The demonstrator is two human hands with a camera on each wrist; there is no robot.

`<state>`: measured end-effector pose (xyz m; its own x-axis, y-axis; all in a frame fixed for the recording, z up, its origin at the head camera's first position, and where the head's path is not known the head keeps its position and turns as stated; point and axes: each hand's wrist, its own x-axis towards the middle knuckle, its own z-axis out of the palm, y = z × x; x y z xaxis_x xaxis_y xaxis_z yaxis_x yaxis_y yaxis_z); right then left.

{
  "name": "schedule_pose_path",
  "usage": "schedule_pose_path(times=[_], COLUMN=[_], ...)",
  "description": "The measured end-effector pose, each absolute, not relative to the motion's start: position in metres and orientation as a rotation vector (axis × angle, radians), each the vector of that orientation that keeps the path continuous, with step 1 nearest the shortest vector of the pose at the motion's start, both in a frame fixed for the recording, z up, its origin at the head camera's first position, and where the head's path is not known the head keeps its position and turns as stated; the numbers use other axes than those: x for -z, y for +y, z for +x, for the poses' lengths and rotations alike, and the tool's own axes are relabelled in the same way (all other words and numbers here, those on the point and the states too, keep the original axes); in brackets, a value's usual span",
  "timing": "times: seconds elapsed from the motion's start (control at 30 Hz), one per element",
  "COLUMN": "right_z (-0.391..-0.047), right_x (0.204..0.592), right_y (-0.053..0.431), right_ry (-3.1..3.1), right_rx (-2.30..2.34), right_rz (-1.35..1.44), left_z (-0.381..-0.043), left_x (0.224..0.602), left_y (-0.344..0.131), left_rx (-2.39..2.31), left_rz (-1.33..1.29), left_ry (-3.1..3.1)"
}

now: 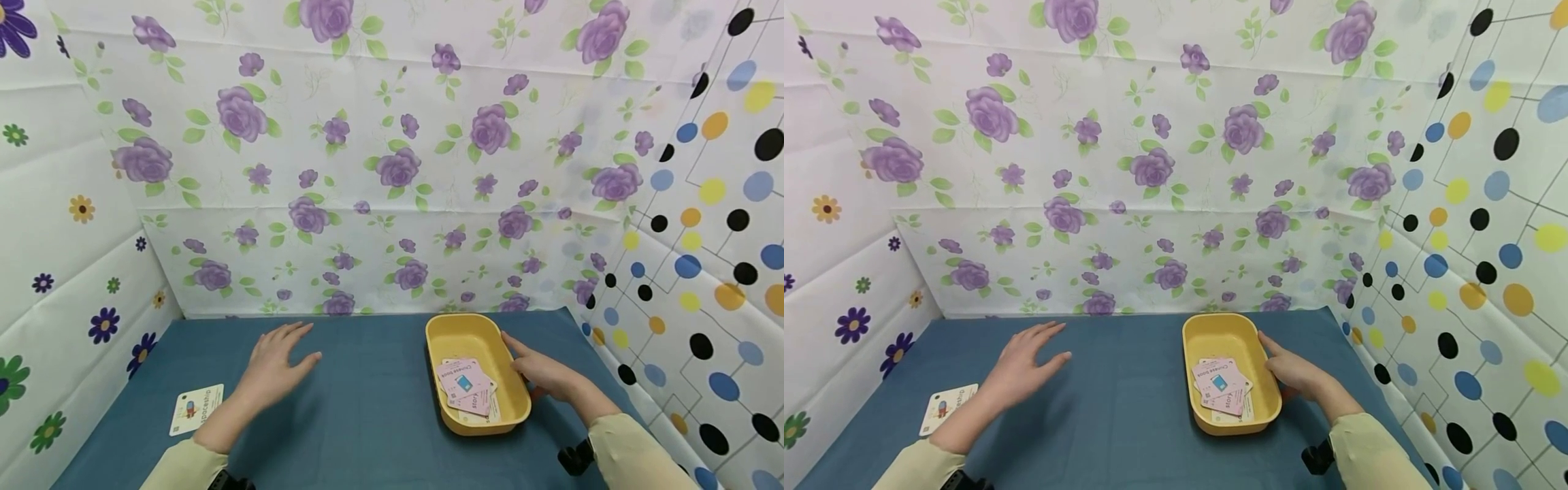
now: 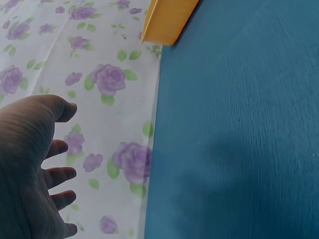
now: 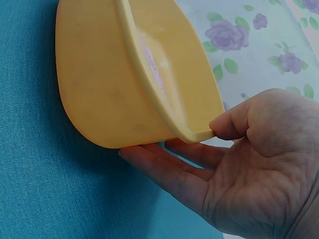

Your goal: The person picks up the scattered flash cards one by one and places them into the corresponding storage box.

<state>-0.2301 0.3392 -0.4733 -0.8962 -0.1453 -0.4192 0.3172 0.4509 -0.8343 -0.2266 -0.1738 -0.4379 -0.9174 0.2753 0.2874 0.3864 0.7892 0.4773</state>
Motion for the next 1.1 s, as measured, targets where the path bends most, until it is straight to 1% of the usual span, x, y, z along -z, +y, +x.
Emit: schedule_pose_path(times=[0.63,1.1], right_z=[-0.229,-0.229], right_x=[0.474,0.473], right_y=[0.339,0.337], right_ry=[2.265,2.272], right_rx=[1.459,1.455], right_rz=[0.161,0.156], left_z=[-0.224,-0.218], left_x=[0.447,0.461], left_y=[-0.219,-0.252], left_rx=[0.701,0.668], left_rz=[-0.400,-0.329], left_ry=[-2.959,-3.041])
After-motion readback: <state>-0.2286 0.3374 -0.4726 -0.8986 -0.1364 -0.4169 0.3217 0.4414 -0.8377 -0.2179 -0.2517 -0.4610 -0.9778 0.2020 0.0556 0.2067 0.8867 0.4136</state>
